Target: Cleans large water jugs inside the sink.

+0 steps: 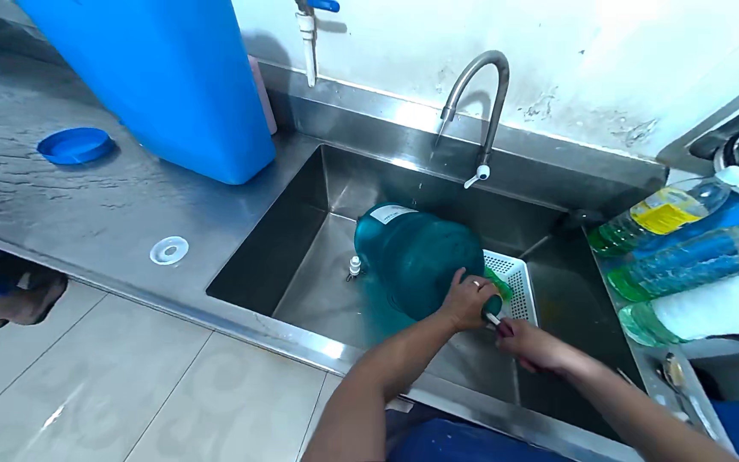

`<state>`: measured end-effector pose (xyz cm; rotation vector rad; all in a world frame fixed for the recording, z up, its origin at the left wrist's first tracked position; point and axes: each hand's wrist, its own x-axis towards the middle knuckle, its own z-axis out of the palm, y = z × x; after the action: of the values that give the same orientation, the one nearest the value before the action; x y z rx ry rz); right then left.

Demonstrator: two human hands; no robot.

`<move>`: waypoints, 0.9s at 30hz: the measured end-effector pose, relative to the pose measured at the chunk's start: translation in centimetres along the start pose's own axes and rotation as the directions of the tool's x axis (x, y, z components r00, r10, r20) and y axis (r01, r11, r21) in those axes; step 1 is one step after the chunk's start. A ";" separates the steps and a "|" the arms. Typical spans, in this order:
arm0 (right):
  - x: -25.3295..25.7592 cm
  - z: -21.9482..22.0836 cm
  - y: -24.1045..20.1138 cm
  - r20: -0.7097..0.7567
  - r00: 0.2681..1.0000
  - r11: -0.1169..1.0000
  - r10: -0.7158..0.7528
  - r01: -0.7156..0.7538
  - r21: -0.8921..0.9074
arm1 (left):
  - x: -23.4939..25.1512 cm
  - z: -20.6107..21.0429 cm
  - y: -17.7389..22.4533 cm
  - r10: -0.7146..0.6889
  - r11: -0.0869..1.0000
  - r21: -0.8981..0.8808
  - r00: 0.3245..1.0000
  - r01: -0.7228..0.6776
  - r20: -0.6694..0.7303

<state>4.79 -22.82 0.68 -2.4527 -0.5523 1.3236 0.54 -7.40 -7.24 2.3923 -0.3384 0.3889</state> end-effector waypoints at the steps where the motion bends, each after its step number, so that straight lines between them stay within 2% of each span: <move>1: 0.3 1.1 -0.2 -0.068 0.998 0.999 -0.001 -0.002 -0.042 | 0.1 0.4 -0.4 0.032 0.999 0.025 0.999 -0.031 -0.030; 2: 0.9 2.5 0.6 -0.107 0.994 0.994 0.016 -0.028 -0.105 | 0.1 0.8 -0.6 0.053 0.996 0.062 0.994 -0.059 0.097; 4: 2.0 3.0 2.6 -0.066 0.996 0.946 0.059 -0.077 -0.315 | 0.8 1.2 -0.3 0.015 0.991 0.110 0.894 -0.072 0.448; 5: 2.2 1.9 2.7 -0.032 0.997 0.907 0.069 -0.076 -0.413 | 1.1 1.4 -0.2 -0.008 0.990 0.126 0.853 -0.068 0.522; 6: 2.0 0.5 2.3 -0.015 0.998 0.889 0.056 -0.056 -0.455 | 1.1 1.5 0.1 -0.023 0.993 0.112 0.862 -0.039 0.506; 7: 1.4 -1.0 1.8 -0.011 1.000 0.897 0.026 -0.028 -0.440 | 1.0 1.5 0.3 -0.034 0.997 0.071 0.913 0.006 0.406; 9: 0.4 -2.2 1.3 -0.036 0.999 0.965 -0.016 0.006 -0.262 | 1.0 1.4 0.1 -0.018 1.000 -0.001 0.995 0.018 0.095; 10: 0.3 -1.0 1.3 -0.074 0.997 0.991 0.005 -0.014 -0.131 | 1.4 1.5 -0.2 0.004 1.000 0.012 0.999 -0.005 0.050; 11: 0.7 1.0 1.6 -0.120 0.992 0.998 0.038 -0.043 -0.036 | 1.5 1.6 -0.5 0.023 0.998 0.052 0.990 -0.031 0.139; 12: 1.4 2.8 2.0 -0.113 0.991 0.997 0.077 -0.080 -0.023 | 1.5 1.8 -0.5 0.008 0.996 0.085 0.943 -0.038 0.331; 13: 2.2 3.4 2.4 -0.062 0.994 0.992 0.090 -0.095 -0.084 | 1.5 2.1 -0.4 -0.024 0.991 0.128 0.870 -0.045 0.493; 14: 2.6 2.6 2.8 0.008 0.996 0.984 0.084 -0.082 -0.157 | 1.4 2.1 -0.2 -0.051 0.989 0.142 0.828 -0.034 0.558; 15: 2.5 0.8 2.9 0.053 0.997 0.981 0.049 -0.038 -0.189 | 1.3 1.8 0.0 -0.054 0.994 0.107 0.855 -0.002 0.516; 16: 1.8 -1.0 3.0 0.072 0.997 0.989 0.009 0.002 -0.151 | 1.2 1.4 0.0 -0.035 0.999 0.049 0.928 0.018 0.370; 17: 1.2 -1.4 3.0 0.037 0.999 0.999 -0.033 0.034 -0.030 | 1.1 1.5 -0.1 -0.008 1.000 0.014 0.982 0.005 0.189; 18: 1.1 -0.3 2.8 -0.024 0.999 0.992 -0.040 0.042 0.115 | 1.2 1.8 -0.4 0.014 1.000 0.017 0.997 -0.015 0.076; 19: 1.4 1.4 2.6 -0.078 0.997 0.980 0.004 0.012 0.200 | 1.3 2.2 -0.7 0.032 0.998 0.055 0.992 -0.039 0.122; 20: 2.1 2.7 2.8 -0.094 0.994 0.983 0.055 -0.037 0.182 | 1.5 2.5 -0.8 0.031 0.994 0.096 0.958 -0.060 0.284; 21: 3.0 3.1 3.4 -0.074 0.994 0.994 0.081 -0.074 0.084 | 1.8 2.8 -0.6 -0.015 0.990 0.130 0.886 -0.052 0.464; 22: 3.5 2.4 3.8 -0.031 0.996 0.996 0.085 -0.086 -0.036 | 1.9 2.9 -0.3 -0.056 0.987 0.155 0.830 -0.037 0.555; 23: 3.3 0.8 3.6 0.025 0.997 0.989 0.075 -0.071 -0.130 | 2.0 2.7 -0.1 -0.073 0.990 0.141 0.840 -0.004 0.538; 24: 2.6 -0.7 3.7 0.036 0.999 0.990 0.030 -0.025 -0.139 | 1.9 2.1 0.1 -0.061 0.996 0.080 0.908 0.030 0.414; 25: 1.8 -1.4 3.9 0.004 0.999 0.997 -0.034 0.035 -0.064 | 1.6 1.9 0.1 -0.031 0.999 0.022 0.977 0.027 0.212; 26: 1.2 -0.9 3.6 -0.038 0.998 0.996 -0.056 0.058 0.069 | 1.5 2.1 -0.2 0.004 1.000 0.011 0.999 -0.004 0.046; 27: 1.0 0.4 3.0 -0.061 0.998 0.984 -0.017 0.027 0.173 | 1.6 2.3 -0.4 0.024 0.999 0.034 0.999 -0.026 0.048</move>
<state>5.55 -24.93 -1.58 -2.3285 -0.4286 1.2306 2.57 -8.82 -8.58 2.4359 -0.3866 0.3518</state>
